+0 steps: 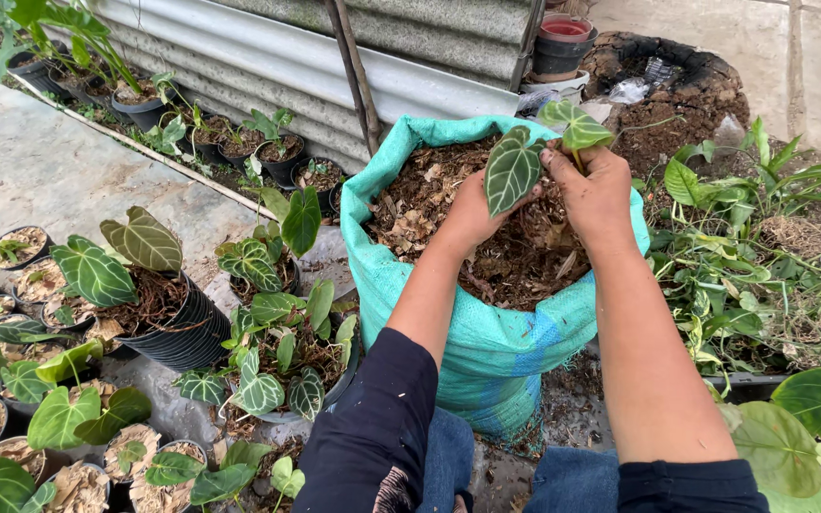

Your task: The person removes plants from small black pots, places them into a large green sack filled with soil, and then repots them into new black pots. The person handles multiple plants one at a time, filling the pots with soil from the sack.

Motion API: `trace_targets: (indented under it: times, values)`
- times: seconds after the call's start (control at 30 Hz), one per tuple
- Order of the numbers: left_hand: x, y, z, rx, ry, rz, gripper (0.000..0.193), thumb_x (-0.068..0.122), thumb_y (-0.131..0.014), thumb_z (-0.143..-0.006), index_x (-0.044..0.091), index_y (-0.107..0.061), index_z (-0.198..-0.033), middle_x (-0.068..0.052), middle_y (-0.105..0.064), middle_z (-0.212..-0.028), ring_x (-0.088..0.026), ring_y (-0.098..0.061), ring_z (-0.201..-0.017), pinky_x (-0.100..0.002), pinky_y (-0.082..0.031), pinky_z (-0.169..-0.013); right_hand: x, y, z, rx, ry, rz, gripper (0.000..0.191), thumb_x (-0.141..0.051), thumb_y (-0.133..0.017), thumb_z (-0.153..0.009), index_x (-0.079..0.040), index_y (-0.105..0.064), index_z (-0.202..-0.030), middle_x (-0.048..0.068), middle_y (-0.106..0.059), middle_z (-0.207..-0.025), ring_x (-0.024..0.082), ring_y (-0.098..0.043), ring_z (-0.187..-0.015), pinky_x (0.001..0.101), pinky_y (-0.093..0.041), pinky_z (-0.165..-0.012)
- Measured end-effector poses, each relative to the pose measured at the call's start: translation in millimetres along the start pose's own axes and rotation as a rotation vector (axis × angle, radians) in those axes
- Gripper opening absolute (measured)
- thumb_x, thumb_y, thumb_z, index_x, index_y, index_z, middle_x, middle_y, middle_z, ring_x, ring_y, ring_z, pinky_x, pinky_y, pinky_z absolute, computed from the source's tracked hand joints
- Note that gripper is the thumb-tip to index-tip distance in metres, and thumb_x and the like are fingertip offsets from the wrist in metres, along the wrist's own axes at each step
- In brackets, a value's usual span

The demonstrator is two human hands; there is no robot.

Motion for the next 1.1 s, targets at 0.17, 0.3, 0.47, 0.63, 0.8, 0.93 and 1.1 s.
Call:
trace_targets:
  times: [0.17, 0.3, 0.47, 0.63, 0.8, 0.93, 1.1]
  values:
    - [2, 4, 11, 0.110, -0.112, -0.010, 0.039, 0.023, -0.080, -0.088, 0.002, -0.071, -0.120, -0.008, -0.077, -0.114, -0.015, -0.071, -0.105, -0.031, -0.055, -0.094, 16, -3, -1, 0.022, -0.142, -0.155, 0.014, -0.013, -0.070, -0.102, -0.001, -0.071, -0.110, -0.002, -0.072, -0.099, 0.006, -0.061, -0.088, 0.0242, -0.051, -0.080]
    - [-1, 5, 15, 0.157, -0.121, 0.062, 0.040, 0.018, -0.080, -0.088, 0.001, -0.069, -0.122, -0.009, -0.076, -0.117, -0.016, -0.070, -0.106, -0.032, -0.054, -0.094, 25, -6, -3, -0.004, -0.171, -0.179, 0.016, -0.015, -0.067, -0.103, -0.001, -0.071, -0.110, -0.002, -0.071, -0.098, 0.006, -0.061, -0.088, 0.0232, -0.050, -0.084]
    - [1, 0, 23, 0.163, -0.168, -0.038, 0.039, 0.016, -0.076, -0.091, 0.001, -0.068, -0.126, -0.009, -0.075, -0.120, -0.017, -0.070, -0.109, -0.033, -0.055, -0.096, 22, -3, 5, 0.036, -0.205, 0.089, 0.016, -0.014, -0.070, -0.097, 0.000, -0.073, -0.104, 0.002, -0.071, -0.090, 0.010, -0.060, -0.079, 0.0279, -0.049, -0.075]
    - [7, -8, 29, 0.197, -0.215, -0.010, 0.051, 0.017, -0.079, -0.084, 0.003, -0.061, -0.129, -0.011, -0.072, -0.120, -0.017, -0.068, -0.107, -0.033, -0.054, -0.094, -17, 2, 16, 0.127, 0.031, 0.329, 0.018, -0.015, -0.070, -0.094, -0.001, -0.072, -0.106, 0.009, -0.074, -0.091, 0.018, -0.070, -0.081, 0.0341, -0.053, -0.075]
    - [1, -6, 36, 0.301, -0.189, -0.065, 0.036, 0.019, -0.076, -0.089, 0.003, -0.069, -0.121, -0.010, -0.078, -0.112, -0.017, -0.074, -0.100, -0.032, -0.058, -0.088, -17, 0, 18, 0.092, -0.063, 0.375, 0.022, -0.020, -0.075, -0.097, 0.001, -0.070, -0.102, 0.010, -0.073, -0.087, 0.021, -0.068, -0.077, 0.0367, -0.052, -0.075]
    - [-8, -10, 42, 0.370, -0.152, -0.100, 0.032, 0.019, -0.075, -0.090, 0.003, -0.072, -0.118, -0.009, -0.079, -0.109, -0.017, -0.075, -0.097, -0.033, -0.058, -0.086, 3, -4, 15, 0.091, -0.155, 0.094, 0.013, -0.014, -0.071, -0.097, -0.002, -0.073, -0.102, 0.003, -0.074, -0.092, 0.013, -0.065, -0.081, 0.0307, -0.051, -0.074]
    - [-10, -8, 43, 0.354, -0.132, -0.083, 0.033, 0.020, -0.076, -0.089, 0.002, -0.071, -0.116, -0.009, -0.078, -0.107, -0.018, -0.075, -0.096, -0.033, -0.059, -0.084, 28, 7, 11, 0.112, -0.474, -0.074, 0.010, -0.015, -0.068, -0.105, -0.009, -0.074, -0.100, 0.003, -0.072, -0.089, 0.009, -0.049, -0.067, 0.0257, -0.040, -0.061]
Point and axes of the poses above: each hand's wrist, its own z-axis away from the middle knuckle, its own y-axis out of the back of the hand, x = y × z, the point moved 6 cm from there along -z, towards the middle knuckle
